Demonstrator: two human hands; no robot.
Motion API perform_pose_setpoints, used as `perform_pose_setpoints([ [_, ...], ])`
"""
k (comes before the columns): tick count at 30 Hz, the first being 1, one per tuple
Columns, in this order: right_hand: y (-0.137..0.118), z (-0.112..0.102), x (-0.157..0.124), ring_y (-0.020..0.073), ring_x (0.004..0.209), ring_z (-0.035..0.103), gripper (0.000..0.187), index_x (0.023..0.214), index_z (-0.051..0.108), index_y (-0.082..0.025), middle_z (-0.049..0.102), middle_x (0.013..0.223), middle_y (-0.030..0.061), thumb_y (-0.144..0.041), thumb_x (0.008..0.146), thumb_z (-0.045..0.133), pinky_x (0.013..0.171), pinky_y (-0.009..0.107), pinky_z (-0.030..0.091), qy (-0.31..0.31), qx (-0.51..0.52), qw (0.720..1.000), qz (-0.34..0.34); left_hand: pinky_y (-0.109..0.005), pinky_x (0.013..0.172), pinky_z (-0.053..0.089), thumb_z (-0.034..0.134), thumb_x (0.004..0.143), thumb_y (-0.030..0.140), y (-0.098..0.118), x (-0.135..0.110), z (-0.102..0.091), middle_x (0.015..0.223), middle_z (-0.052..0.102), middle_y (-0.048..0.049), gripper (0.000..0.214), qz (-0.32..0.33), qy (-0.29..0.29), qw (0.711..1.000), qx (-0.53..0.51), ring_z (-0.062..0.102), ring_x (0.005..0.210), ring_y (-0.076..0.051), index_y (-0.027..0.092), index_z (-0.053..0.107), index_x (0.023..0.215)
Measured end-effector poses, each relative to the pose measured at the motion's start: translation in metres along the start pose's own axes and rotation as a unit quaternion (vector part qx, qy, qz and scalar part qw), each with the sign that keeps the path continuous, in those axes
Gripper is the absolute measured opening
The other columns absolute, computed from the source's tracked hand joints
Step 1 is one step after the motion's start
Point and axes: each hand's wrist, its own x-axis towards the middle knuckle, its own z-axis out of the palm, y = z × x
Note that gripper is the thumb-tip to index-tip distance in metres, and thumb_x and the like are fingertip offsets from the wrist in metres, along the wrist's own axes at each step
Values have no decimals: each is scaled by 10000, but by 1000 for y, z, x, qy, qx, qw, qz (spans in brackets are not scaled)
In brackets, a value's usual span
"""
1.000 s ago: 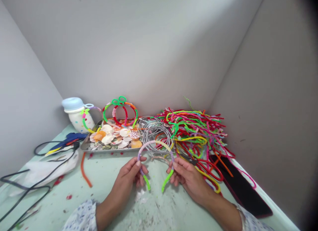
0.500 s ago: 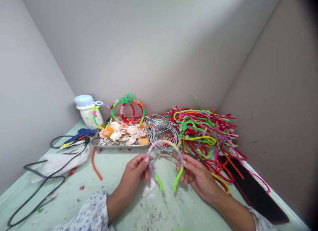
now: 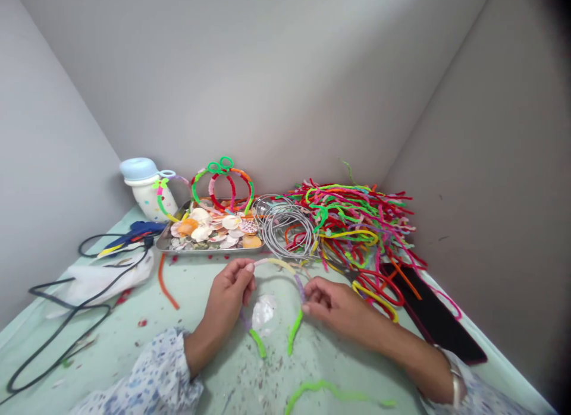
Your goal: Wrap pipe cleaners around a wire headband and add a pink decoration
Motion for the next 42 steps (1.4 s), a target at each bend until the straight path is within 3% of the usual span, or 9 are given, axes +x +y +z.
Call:
perform_pose_setpoints([
  [3, -13, -11, -17, 122, 619, 510, 187, 812, 645, -215, 610, 725, -22, -331, 695, 733, 540, 219, 333, -55, -154, 986, -23, -198, 454, 315, 611, 816, 443, -4, 4, -1, 601, 557, 39, 272, 7, 7, 1000, 10, 430, 460, -88, 176, 599, 866],
  [7, -24, -9, -41, 149, 688, 542, 303, 847, 654, -247, 656, 808, -26, -357, 607, 802, 561, 228, 313, -147, -236, 960, -40, -216, 479, 329, 651, 777, 428, -7, 5, 0, 619, 564, 29, 276, 11, 3, 999, 31, 452, 492, -108, 167, 640, 867],
  [11, -26, 3, -46, 147, 677, 555, 83, 760, 651, -222, 680, 785, -5, -169, 701, 626, 574, 240, 312, -158, -278, 945, -74, -224, 491, 335, 646, 783, 412, -7, 5, 0, 619, 541, 38, 284, 10, -9, 999, 44, 452, 511, -118, 162, 649, 918],
  [15, -31, 3, -42, 127, 565, 507, 149, 662, 638, -188, 683, 704, 24, -122, 698, 510, 524, 241, 292, -160, -319, 929, -98, -223, 492, 335, 634, 794, 405, -8, 6, 0, 605, 536, 42, 285, 5, -16, 998, 56, 455, 519, -125, 164, 647, 945],
  [21, -38, -22, -35, 117, 580, 532, 151, 690, 649, -194, 668, 680, 0, -103, 678, 529, 540, 210, 337, -128, -270, 950, -95, -223, 484, 332, 665, 759, 400, -8, 7, 0, 647, 586, 23, 284, -2, -16, 999, 40, 461, 509, -119, 163, 657, 916],
  [26, -42, -74, -17, 97, 516, 477, 141, 730, 602, -199, 585, 588, -33, -207, 823, 497, 492, 189, 328, 23, -213, 974, -71, -214, 486, 336, 663, 763, 398, -9, 6, 1, 637, 568, 21, 268, 6, -26, 998, 49, 456, 515, -116, 161, 663, 887],
  [33, -55, -171, 38, 125, 540, 515, 153, 874, 665, -191, 643, 659, 7, -280, 808, 560, 529, 232, 355, 290, -313, 902, -72, -217, 491, 339, 653, 778, 403, -9, 6, 1, 659, 576, 15, 265, 4, -45, 997, 55, 448, 519, -116, 160, 659, 882],
  [36, -62, -187, 53, 126, 539, 518, 165, 881, 689, -190, 653, 657, 9, -231, 801, 550, 536, 236, 347, 290, -361, 884, -70, -219, 504, 347, 636, 797, 403, -9, 5, 1, 666, 570, 17, 269, 9, -49, 997, 60, 447, 531, -115, 155, 649, 898],
  [42, -58, -162, 36, 107, 514, 476, 178, 877, 672, -218, 615, 634, -26, -220, 813, 506, 497, 204, 326, 133, -340, 928, -79, -224, 499, 347, 650, 776, 420, -9, 6, 1, 683, 589, 7, 289, 1, -47, 998, 50, 448, 534, -121, 153, 655, 889],
])
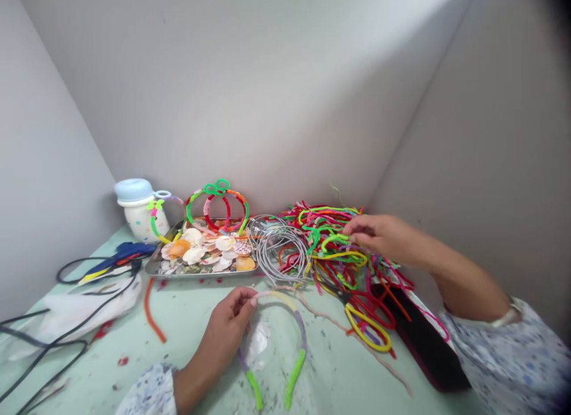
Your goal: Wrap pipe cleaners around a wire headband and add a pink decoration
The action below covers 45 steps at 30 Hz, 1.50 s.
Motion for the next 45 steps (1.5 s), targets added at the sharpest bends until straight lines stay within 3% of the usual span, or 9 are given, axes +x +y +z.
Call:
perform_pose_setpoints([
  [2, 1, 11, -13, 112, 535, 495, 175, 824, 671, -221, 622, 638, -26, -167, 793, 508, 509, 200, 328, -54, -21, 998, 6, -224, 499, 343, 648, 778, 426, -2, 1, 0, 682, 587, 8, 296, -1, 1, 1000, -2, 446, 534, -120, 155, 654, 897],
  [6, 8, 34, -25, 141, 633, 584, 213, 780, 680, -194, 682, 711, 11, -89, 768, 495, 563, 209, 353, -98, -106, 988, 55, -218, 488, 325, 633, 791, 428, -6, 3, -2, 675, 571, 18, 300, -5, 3, 1000, -2, 439, 536, -115, 155, 641, 914],
  [10, 4, 51, -22, 170, 684, 625, 204, 838, 697, -172, 714, 778, 52, -106, 790, 510, 591, 226, 366, -92, -121, 985, 81, -213, 488, 326, 623, 804, 412, -5, 3, -2, 641, 547, 29, 296, -3, 14, 1000, -3, 445, 533, -112, 151, 636, 943],
  [14, -17, 54, -22, 200, 775, 639, 187, 937, 697, -178, 717, 892, 82, -195, 826, 548, 645, 244, 383, -66, -123, 987, 84, -209, 475, 328, 626, 800, 414, -3, 3, -2, 619, 526, 36, 290, -4, 23, 999, -23, 445, 505, -103, 152, 641, 924],
  [17, -45, 60, -26, 177, 770, 623, 195, 946, 689, -213, 711, 886, 42, -268, 878, 514, 667, 241, 390, -41, -53, 997, 39, -201, 467, 334, 628, 801, 405, -1, 2, -2, 650, 546, 30, 282, -14, 29, 998, -52, 444, 491, -88, 153, 636, 925],
  [21, -78, 90, -33, 155, 738, 604, 193, 980, 683, -204, 710, 884, 31, -292, 850, 570, 635, 224, 385, -88, 68, 994, -6, -184, 471, 345, 640, 807, 372, 1, 1, -3, 685, 577, 20, 247, -16, 32, 993, -112, 460, 498, -73, 152, 627, 918],
  [26, -83, 127, -34, 120, 615, 567, 156, 890, 684, -195, 670, 716, -1, -254, 855, 544, 552, 200, 351, -143, 155, 977, -2, -181, 483, 383, 616, 846, 355, 3, -3, -2, 715, 594, 16, 232, -22, -7, 984, -177, 489, 502, -71, 157, 611, 969],
  [34, -69, 130, -28, 101, 539, 521, 179, 777, 619, -179, 589, 599, -31, -240, 864, 475, 496, 183, 326, -128, 197, 971, 38, -185, 480, 370, 561, 888, 337, 0, 0, -2, 714, 632, 4, 202, -15, -47, 987, -154, 498, 477, -69, 156, 599, 969],
  [45, -63, 124, -31, 95, 480, 527, 121, 781, 600, -189, 578, 543, -44, -215, 835, 495, 450, 168, 320, -150, 191, 969, 42, -221, 516, 401, 540, 889, 399, 3, -2, -2, 757, 664, -28, 312, -35, -39, 988, -144, 548, 540, -114, 157, 581, 1081],
])
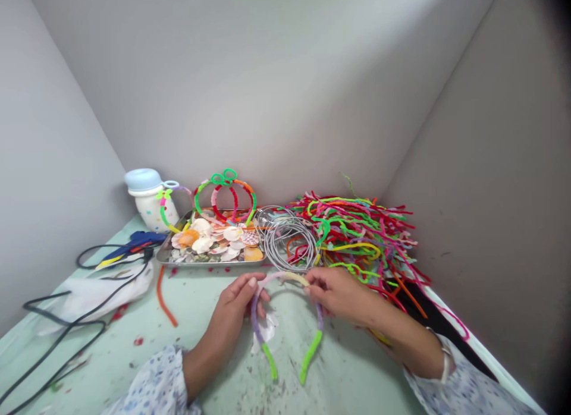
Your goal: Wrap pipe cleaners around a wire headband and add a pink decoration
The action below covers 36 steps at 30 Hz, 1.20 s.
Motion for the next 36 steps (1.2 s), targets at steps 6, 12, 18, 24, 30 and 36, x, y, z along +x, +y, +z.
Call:
perform_pose_setpoints([
  [6, -2, -14, -3, 97, 467, 546, 134, 779, 588, -181, 585, 541, -39, -197, 834, 467, 444, 164, 345, -28, -8, 999, 19, -216, 515, 376, 601, 840, 386, 1, 0, 1, 739, 665, -24, 291, -10, 12, 999, 36, 540, 556, -118, 165, 612, 1029],
  [12, -7, -9, -4, 96, 489, 548, 165, 784, 607, -169, 611, 556, -23, -180, 833, 451, 466, 170, 332, -35, -61, 997, 10, -199, 465, 312, 653, 787, 356, 2, 2, 1, 674, 610, 9, 285, -10, 5, 997, 71, 456, 486, -89, 153, 624, 984],
  [18, -20, -3, -11, 92, 512, 464, 127, 704, 617, -162, 592, 581, -17, -173, 788, 524, 481, 201, 249, -27, -108, 994, -3, -192, 481, 320, 633, 803, 395, -1, 1, 3, 608, 541, 36, 299, 12, 16, 992, 122, 434, 503, -95, 151, 621, 975],
  [24, -28, 1, -17, 96, 535, 416, 132, 702, 642, -156, 584, 622, 0, -199, 789, 552, 490, 223, 218, -28, -144, 989, -12, -197, 474, 310, 617, 813, 415, -3, 3, 5, 585, 499, 41, 278, 25, -13, 984, 178, 404, 502, -102, 150, 634, 897],
  [30, -28, -2, -19, 105, 567, 467, 151, 768, 677, -163, 637, 687, 21, -238, 818, 556, 505, 223, 252, -50, -161, 986, -11, -203, 485, 318, 612, 818, 428, 0, 0, 5, 609, 526, 32, 282, 18, -20, 982, 186, 422, 515, -111, 161, 645, 900],
  [36, -33, 2, -25, 140, 615, 536, 186, 805, 697, -146, 681, 741, 74, -214, 811, 524, 503, 227, 276, -65, -201, 977, -21, -203, 468, 303, 660, 770, 453, 2, -1, 7, 653, 563, 24, 320, 10, 5, 985, 173, 430, 512, -108, 167, 644, 913],
])
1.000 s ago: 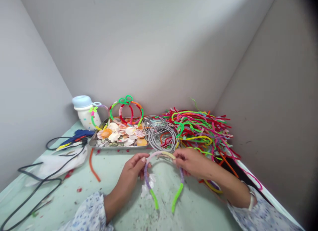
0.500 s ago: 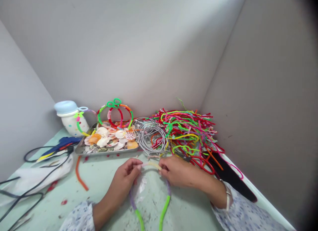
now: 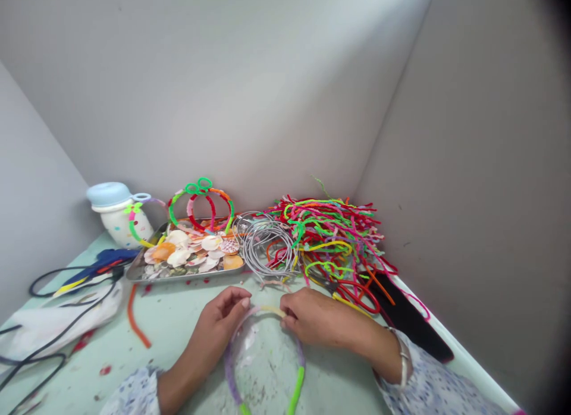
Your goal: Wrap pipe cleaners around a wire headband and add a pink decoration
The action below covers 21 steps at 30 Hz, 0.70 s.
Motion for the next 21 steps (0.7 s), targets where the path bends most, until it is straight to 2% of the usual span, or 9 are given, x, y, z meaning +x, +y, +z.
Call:
perform_pose_setpoints([
  [5, -3, 0, 0, 143, 624, 549, 204, 824, 705, -151, 688, 754, 76, -206, 807, 509, 510, 227, 289, -9, -4, 1000, 9, -211, 490, 339, 691, 732, 435, 0, 0, 2, 662, 578, 13, 318, 6, 3, 1000, -18, 460, 533, -116, 160, 645, 884],
  [9, -3, -2, 2, 133, 603, 539, 204, 810, 705, -151, 687, 744, 71, -208, 803, 510, 502, 229, 274, -16, 3, 1000, 18, -204, 478, 310, 676, 752, 430, -1, 0, 3, 636, 545, 30, 305, 5, -4, 1000, -24, 441, 521, -109, 161, 634, 890],
  [21, 5, 0, 4, 136, 599, 540, 182, 801, 698, -153, 681, 734, 66, -208, 808, 525, 497, 233, 264, -14, -20, 999, 25, -210, 500, 318, 665, 766, 415, -10, 2, 1, 679, 580, 17, 273, 9, -10, 1000, -23, 462, 550, -122, 176, 645, 897],
])
